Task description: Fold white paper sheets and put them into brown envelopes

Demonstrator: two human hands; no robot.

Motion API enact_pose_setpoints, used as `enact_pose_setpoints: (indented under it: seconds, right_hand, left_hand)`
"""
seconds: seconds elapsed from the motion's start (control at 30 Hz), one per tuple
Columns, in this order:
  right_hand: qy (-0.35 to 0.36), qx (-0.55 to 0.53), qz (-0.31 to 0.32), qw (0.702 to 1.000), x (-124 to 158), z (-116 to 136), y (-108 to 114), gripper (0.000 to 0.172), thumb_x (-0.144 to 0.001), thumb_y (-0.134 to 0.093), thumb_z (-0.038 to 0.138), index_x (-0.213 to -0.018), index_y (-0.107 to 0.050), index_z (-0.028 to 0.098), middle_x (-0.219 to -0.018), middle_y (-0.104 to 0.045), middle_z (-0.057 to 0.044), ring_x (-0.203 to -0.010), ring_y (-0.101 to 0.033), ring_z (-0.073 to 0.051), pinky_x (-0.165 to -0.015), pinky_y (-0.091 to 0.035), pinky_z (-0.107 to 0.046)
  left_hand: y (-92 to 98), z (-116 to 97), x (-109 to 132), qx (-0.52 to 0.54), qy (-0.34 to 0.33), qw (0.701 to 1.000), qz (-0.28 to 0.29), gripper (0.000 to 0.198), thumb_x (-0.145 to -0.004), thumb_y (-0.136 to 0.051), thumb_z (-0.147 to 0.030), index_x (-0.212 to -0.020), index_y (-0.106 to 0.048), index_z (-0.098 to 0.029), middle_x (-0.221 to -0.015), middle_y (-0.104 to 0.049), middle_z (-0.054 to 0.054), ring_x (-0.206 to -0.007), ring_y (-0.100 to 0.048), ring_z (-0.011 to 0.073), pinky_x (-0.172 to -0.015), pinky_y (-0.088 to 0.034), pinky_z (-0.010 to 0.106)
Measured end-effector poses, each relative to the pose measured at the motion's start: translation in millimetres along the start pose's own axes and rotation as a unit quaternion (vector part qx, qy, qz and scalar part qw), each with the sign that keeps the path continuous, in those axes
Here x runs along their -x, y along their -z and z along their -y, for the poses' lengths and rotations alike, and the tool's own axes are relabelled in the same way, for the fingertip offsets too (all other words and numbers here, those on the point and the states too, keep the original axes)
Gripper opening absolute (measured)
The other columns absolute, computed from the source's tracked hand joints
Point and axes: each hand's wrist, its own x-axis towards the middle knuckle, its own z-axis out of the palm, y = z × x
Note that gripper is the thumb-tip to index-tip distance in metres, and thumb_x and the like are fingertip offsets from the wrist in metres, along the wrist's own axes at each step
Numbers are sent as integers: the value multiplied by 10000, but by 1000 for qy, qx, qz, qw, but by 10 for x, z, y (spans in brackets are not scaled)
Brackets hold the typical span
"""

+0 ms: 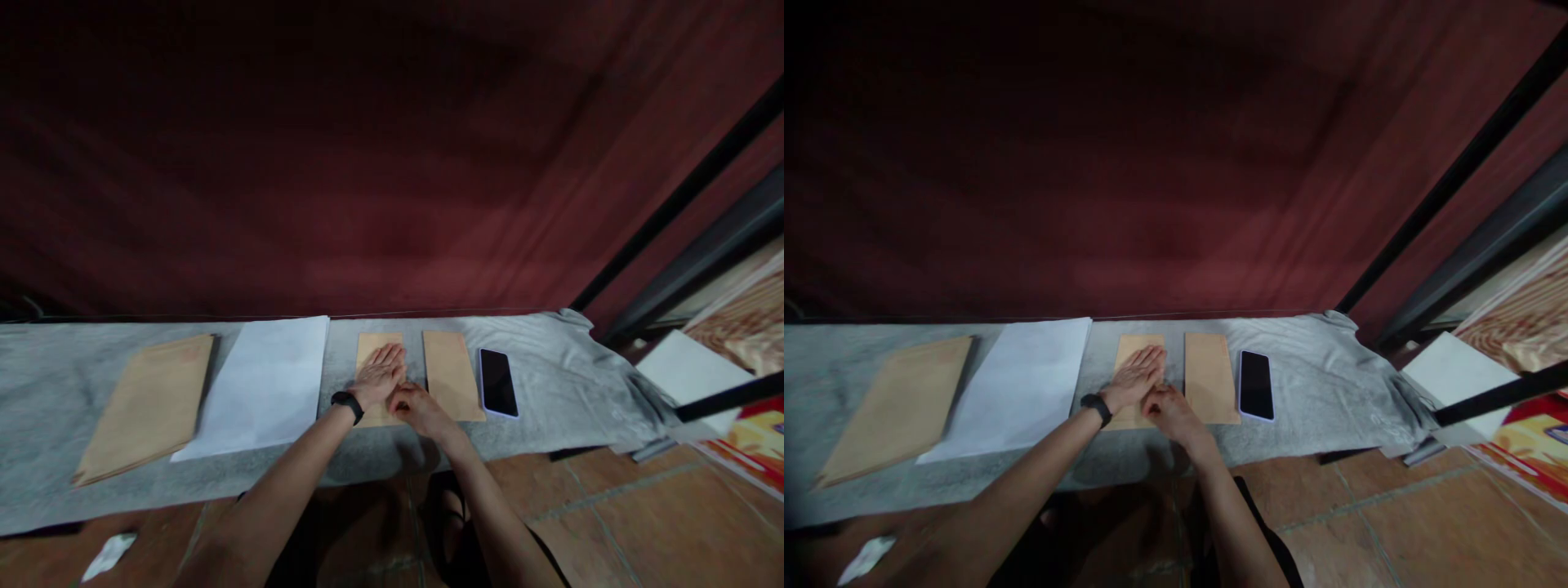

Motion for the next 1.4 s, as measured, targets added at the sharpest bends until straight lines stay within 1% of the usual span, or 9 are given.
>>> enact_pose_setpoints:
  seconds: [0.2,0.37,0.57,0.67,0.8,0.93,1.07,1.27,1.4]
  right_hand:
    - [-1,-16,2,1000,44,19,40,219,-724,-658,-23,-690,-691,191,-833,-667,-10,-868,-622,-163,-872,-474,-291]
    - [-5,-13,9,1000,106,40,69,208,-741,-653,-12,-712,-697,189,-798,-651,-4,-832,-622,-167,-844,-482,-309]
    - [-15,6,12,1000,126,75,78,200,-760,-666,3,-747,-714,197,-811,-642,-8,-861,-620,-167,-848,-479,-303]
    - [-19,24,8,999,122,103,76,226,-775,-631,-16,-755,-710,195,-809,-638,-8,-847,-614,-160,-834,-476,-288]
    - [-35,16,1,999,119,135,73,200,-774,-654,15,-846,-704,195,-834,-649,-1,-836,-617,-154,-827,-483,-286]
    - [-32,39,0,999,126,138,66,148,-742,-729,68,-815,-691,190,-833,-646,-2,-874,-615,-174,-859,-479,-312]
    - [-43,79,14,996,131,150,68,134,-763,-721,75,-736,-679,199,-795,-628,2,-866,-601,-178,-868,-465,-326]
    - [-58,116,9,992,149,196,69,127,-786,-722,104,-728,-657,197,-780,-600,4,-845,-582,-171,-860,-453,-322]
    - [-53,139,10,989,175,232,75,120,-835,-673,113,-757,-647,201,-827,-611,-6,-855,-581,-169,-887,-448,-334]
  left_hand:
    - [2,-49,442,7,-49,998,34,547,-1029,-144,-321,-1539,-292,-190,-1628,-238,40,-1512,-142,180,-1229,-128,416]
    - [45,-172,816,53,-28,998,36,564,-1036,-136,-374,-1549,-257,-172,-1622,-246,67,-1505,-178,180,-1219,-158,409]
    - [7,-358,1136,51,-12,999,-3,554,-1010,-327,-379,-1513,-343,-146,-1592,-317,113,-1487,-245,232,-1214,-190,442]
    - [32,-361,1188,56,-18,998,-20,508,-980,-412,-276,-1474,-404,-155,-1552,-400,112,-1448,-329,233,-1195,-251,432]
    - [175,-279,1190,80,-34,995,-42,448,-948,-494,-213,-1396,-474,-205,-1453,-514,89,-1348,-445,227,-1136,-343,413]
    - [301,-209,1188,98,-48,993,-46,236,-920,-552,-179,-1151,-590,-215,-1217,-611,59,-1186,-531,217,-1048,-419,384]
    - [308,-180,1199,89,-44,994,-42,70,-913,-560,-161,-965,-595,-192,-1103,-602,62,-1093,-551,226,-1006,-439,397]
    - [190,-155,1193,65,-35,996,-58,198,-946,-435,-131,-959,-625,-184,-1049,-605,88,-1073,-551,240,-995,-444,411]
    - [96,-127,1190,52,-30,996,-67,243,-946,-419,-141,-1035,-640,-186,-1115,-615,104,-1133,-537,255,-1037,-422,440]
